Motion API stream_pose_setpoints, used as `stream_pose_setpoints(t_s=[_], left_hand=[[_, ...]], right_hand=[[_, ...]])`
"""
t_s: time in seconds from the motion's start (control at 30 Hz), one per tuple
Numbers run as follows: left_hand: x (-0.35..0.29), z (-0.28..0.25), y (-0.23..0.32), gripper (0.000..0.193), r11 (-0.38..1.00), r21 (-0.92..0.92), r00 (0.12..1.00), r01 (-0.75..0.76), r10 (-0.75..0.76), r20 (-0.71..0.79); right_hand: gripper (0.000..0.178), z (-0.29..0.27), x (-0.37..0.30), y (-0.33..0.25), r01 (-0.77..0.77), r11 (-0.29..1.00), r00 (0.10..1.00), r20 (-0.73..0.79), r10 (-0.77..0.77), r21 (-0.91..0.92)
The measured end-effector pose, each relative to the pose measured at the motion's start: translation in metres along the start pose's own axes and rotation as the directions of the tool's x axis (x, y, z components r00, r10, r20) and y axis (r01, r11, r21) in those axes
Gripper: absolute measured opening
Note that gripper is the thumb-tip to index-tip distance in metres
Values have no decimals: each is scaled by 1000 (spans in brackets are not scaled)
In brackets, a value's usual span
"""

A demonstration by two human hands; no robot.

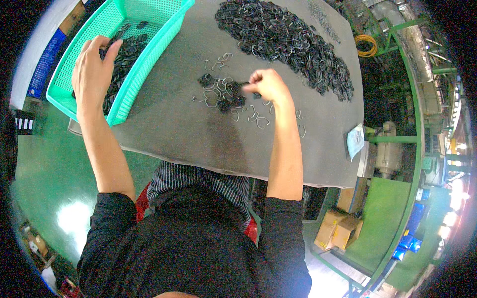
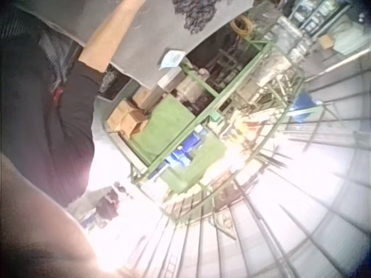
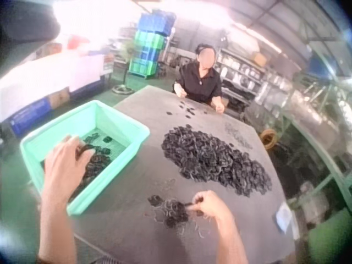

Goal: The person sorts small black plastic buckles and metal hooks by hand on a metal table, placing the buckles into a teal basket and the hooks into a black bin.

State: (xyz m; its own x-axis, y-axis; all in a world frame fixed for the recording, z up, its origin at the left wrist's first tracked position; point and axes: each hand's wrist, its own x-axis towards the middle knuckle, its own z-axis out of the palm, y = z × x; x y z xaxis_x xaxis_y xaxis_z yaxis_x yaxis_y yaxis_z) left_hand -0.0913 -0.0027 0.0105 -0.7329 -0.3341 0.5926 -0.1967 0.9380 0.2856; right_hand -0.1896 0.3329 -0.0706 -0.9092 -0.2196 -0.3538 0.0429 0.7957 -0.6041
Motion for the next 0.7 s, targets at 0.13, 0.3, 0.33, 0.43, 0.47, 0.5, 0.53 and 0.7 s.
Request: stream_pose_setpoints(t_s=[0.13, 0.3, 0.33, 0.43, 0.47, 0.5, 0.53, 0.7], left_hand=[[-27, 0, 13, 21, 986, -100, 989, -136, 129, -70], [-94, 33, 59, 17, 888, -460, 845, -19, 260, 467], [-103, 63, 57, 18, 865, -501, 876, -42, 272, 398], [-114, 134, 46, 25, 906, -418, 882, -60, 244, 403], [-108, 145, 39, 28, 925, -374, 905, -74, 219, 364], [-103, 147, 39, 30, 933, -352, 909, -77, 210, 359], [-98, 149, 50, 34, 934, -344, 911, -91, 218, 350], [-92, 173, 84, 37, 841, -533, 813, -95, 374, 446]], right_hand=[[25, -1, 4, -109, 479, 857, 878, -103, -467, 192], [52, 8, -13, -240, 611, 705, 772, -73, -632, 359], [51, 21, 16, -228, 760, 612, 649, -321, -690, 220], [47, 21, 49, -147, 661, 745, 696, -440, -567, 86], [40, 28, 58, -115, 570, 811, 784, -384, -488, 132], [41, 36, 55, -83, 349, 929, 875, -312, -369, -120], [43, 43, 41, -55, 154, 912, 909, -307, -282, -379], [38, 71, 3, 9, -119, 928, 960, -281, 15, -354]])
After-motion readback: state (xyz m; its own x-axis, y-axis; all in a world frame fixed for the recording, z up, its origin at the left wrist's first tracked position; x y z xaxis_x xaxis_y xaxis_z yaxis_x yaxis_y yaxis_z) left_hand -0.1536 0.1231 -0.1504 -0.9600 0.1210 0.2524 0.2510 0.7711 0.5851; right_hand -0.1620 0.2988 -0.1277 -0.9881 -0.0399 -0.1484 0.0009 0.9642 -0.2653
